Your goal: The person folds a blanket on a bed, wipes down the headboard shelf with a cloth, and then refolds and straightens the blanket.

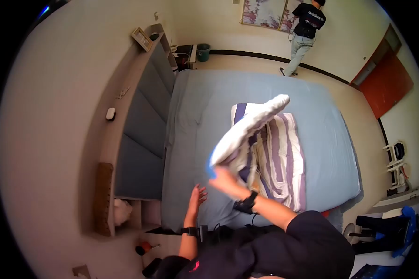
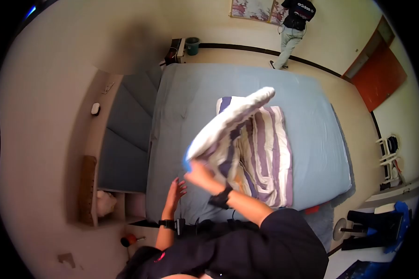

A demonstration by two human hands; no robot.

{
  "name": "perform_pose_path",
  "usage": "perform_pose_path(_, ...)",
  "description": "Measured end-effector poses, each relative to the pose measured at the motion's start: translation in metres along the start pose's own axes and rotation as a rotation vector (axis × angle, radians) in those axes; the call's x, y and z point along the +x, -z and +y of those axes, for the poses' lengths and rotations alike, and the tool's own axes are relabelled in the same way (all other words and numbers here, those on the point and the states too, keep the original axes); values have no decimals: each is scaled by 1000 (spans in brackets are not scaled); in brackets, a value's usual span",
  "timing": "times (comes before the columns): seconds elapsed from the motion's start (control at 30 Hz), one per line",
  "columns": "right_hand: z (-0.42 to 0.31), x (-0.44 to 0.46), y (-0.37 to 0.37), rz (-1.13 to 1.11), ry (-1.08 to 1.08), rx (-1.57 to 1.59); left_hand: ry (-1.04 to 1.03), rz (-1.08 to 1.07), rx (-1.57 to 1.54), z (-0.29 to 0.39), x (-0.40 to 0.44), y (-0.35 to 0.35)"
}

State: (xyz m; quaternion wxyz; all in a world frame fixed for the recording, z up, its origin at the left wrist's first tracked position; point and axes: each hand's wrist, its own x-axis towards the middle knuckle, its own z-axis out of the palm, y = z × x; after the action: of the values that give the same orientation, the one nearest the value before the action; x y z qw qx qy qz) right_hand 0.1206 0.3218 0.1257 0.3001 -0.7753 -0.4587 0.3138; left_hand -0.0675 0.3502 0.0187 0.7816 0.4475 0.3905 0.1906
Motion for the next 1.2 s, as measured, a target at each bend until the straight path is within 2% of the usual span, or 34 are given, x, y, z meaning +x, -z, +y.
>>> perform_pose_path(0.03,-21,-5,-41,-107,133,-116,-68,23,-277,10,2,11)
perform_pose_path(0.1,-21,-9,-127,-459,249,-139,-8,141,-442,23,0,53)
perform_pose_path(0.13,-8,-14,-170,-498,297,-103,-54,15,-379,23,-1,78)
perform_pose_path(0.17,2,-24,-207,-536,341,-58,20,147,-223,-36,9,133)
perform_pose_path(0.2,5,-27,-224,-873,368,-41,187,252,-76,-37,-4,141)
perform_pose_path(0.23,7,-38,-228,-1027,482,-19,336,347,76,-32,-9,146)
perform_pose_path(0.27,15,-54,-225,-984,498,-55,478,367,54,-84,5,181)
perform_pose_path(0.3,20,-66,-211,-977,477,-108,645,314,122,-76,-5,178)
perform_pose_path(0.37,61,-74,-192,-922,536,-204,758,272,375,-138,5,205)
perform_pose_path(0.4,92,-77,-187,-880,422,-308,761,247,378,-176,18,224)
perform_pose_path(0.43,105,-85,-161,-689,237,-303,708,223,474,-214,34,242)
perform_pose_path(0.47,134,-89,-144,-590,84,-371,652,196,565,-236,46,244)
perform_pose_path(0.5,165,-93,-125,-540,-55,-502,657,166,564,-229,53,228)
perform_pose_path(0.53,198,-106,-105,-382,-152,-586,607,197,778,-206,54,208)
perform_pose_path(0.57,215,-113,-79,-323,-294,-666,596,268,907,-183,53,186)
perform_pose_path(0.6,259,-137,-66,-30,-328,-487,593,344,1033,-157,52,164)
perform_pose_path(0.63,240,-146,-29,-82,-609,-352,595,321,1054,-157,55,150)
perform_pose_path(0.7,288,-192,-3,85,-649,-443,425,246,1305,-159,60,130)
perform_pose_path(0.8,259,-240,35,103,-863,-542,361,69,1300,-160,61,114)
perform_pose_path(0.93,281,-287,37,111,-947,-545,376,-18,1281,-178,65,110)
perform_pose_path(1.0,304,-289,42,139,-979,-533,289,6,1392,-188,60,109)
perform_pose_path(1.07,332,-284,37,191,-849,-416,246,-7,1465,-192,49,105)
perform_pose_path(1.1,334,-269,41,135,-854,-414,247,-18,1478,-191,44,101)
perform_pose_path(1.13,360,-263,33,144,-759,-507,185,19,1418,-200,37,101)
perform_pose_path(1.17,363,-245,36,107,-659,-628,216,68,1468,-200,27,91)
perform_pose_path(1.2,364,-225,43,-15,-655,-700,236,85,1413,-210,17,89)
